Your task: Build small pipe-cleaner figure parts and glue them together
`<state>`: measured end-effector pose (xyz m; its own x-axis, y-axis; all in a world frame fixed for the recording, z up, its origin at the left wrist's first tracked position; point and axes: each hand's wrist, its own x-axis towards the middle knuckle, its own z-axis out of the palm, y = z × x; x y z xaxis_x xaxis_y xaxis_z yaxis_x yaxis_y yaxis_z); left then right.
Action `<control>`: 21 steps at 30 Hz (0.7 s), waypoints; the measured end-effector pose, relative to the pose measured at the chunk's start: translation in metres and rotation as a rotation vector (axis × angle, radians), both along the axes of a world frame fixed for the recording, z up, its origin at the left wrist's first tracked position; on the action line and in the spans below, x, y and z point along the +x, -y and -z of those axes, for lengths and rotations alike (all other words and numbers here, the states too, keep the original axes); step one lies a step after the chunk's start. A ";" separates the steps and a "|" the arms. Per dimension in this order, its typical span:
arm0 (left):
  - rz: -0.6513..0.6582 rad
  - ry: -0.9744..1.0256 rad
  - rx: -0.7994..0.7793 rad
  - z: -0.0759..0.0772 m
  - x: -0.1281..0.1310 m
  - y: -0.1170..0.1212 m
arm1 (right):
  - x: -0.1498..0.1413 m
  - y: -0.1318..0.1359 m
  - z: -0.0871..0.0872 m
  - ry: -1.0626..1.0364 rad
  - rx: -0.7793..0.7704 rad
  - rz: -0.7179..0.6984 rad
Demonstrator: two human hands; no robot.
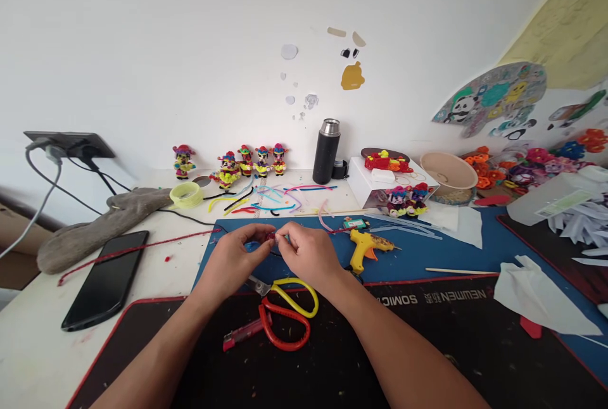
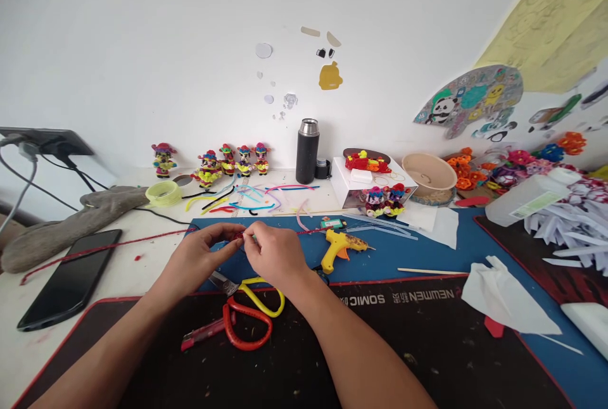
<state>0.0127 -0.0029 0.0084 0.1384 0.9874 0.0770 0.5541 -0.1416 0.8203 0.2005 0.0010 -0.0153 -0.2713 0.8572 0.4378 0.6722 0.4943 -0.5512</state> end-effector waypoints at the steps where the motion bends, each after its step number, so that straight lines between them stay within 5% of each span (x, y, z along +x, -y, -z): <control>1: 0.006 0.001 0.000 0.000 0.000 0.000 | 0.000 0.000 0.000 0.002 0.000 0.000; 21: 0.024 0.017 -0.028 -0.001 -0.001 0.000 | 0.000 0.001 -0.001 0.014 -0.006 0.011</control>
